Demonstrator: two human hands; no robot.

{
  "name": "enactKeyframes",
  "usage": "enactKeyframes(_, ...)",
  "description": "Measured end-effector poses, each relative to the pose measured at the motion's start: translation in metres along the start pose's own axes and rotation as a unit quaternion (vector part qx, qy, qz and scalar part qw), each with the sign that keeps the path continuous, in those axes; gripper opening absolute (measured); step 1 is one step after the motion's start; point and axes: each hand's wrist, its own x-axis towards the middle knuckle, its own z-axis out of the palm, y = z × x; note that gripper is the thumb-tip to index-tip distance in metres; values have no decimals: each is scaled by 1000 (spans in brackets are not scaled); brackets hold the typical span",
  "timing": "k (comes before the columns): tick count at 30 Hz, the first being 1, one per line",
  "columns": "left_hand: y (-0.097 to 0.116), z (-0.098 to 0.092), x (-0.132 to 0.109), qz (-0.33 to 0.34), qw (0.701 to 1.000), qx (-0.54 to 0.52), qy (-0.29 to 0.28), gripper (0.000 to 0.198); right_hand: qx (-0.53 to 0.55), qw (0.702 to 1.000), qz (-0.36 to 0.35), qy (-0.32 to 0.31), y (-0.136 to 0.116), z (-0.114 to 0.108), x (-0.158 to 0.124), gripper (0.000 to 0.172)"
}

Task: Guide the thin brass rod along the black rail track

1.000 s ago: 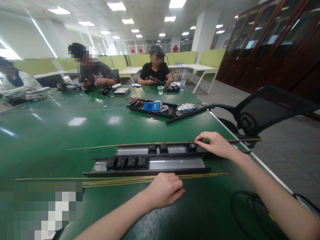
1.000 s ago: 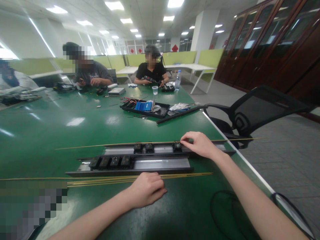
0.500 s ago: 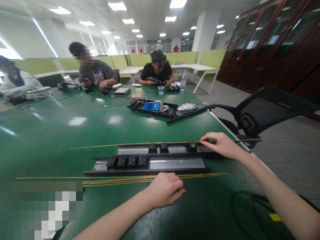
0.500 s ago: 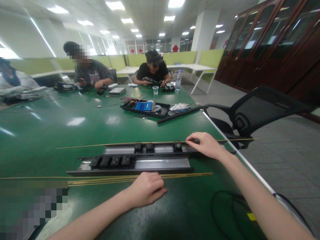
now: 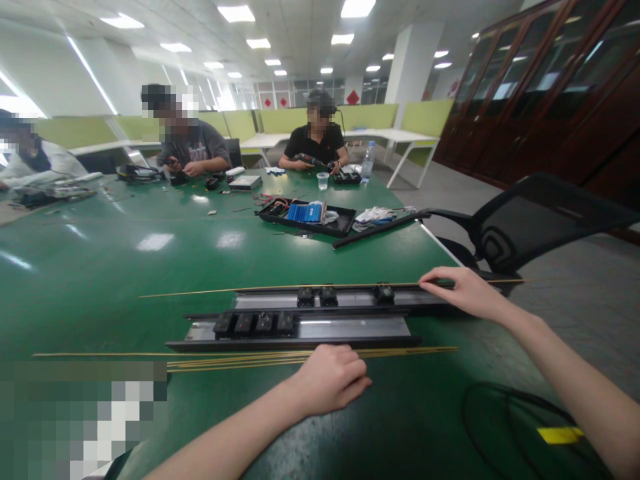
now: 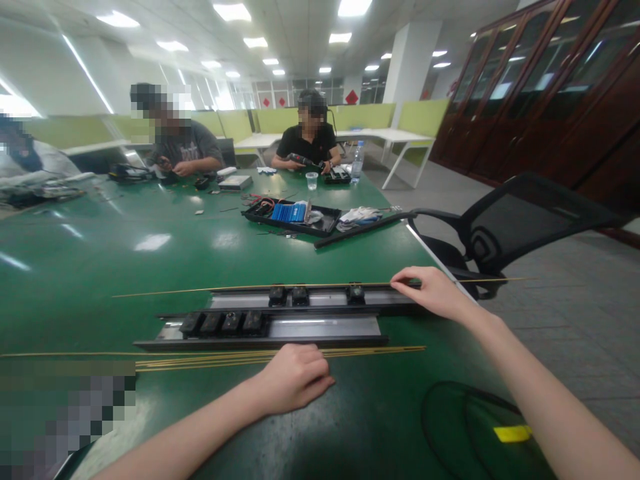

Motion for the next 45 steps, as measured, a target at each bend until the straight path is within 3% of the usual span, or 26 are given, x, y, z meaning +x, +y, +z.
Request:
enactKeyframes(14, 0, -2, 1, 4, 1000, -4, -3, 27, 23, 995, 99, -8, 8, -17, -15, 40)
enactKeyframes(26, 0, 0, 0, 3, 1000, 2, 4, 27, 1, 990, 139, 18, 39, -30, -28, 39)
enactKeyframes(36, -1, 1, -1, 4, 1000, -3, -6, 26, -9, 983, 183, 28, 53, -39, -41, 51)
enactKeyframes(45, 0, -1, 0, 2, 1000, -2, -1, 26, -8, 979, 197, 46, 81, -51, -49, 42)
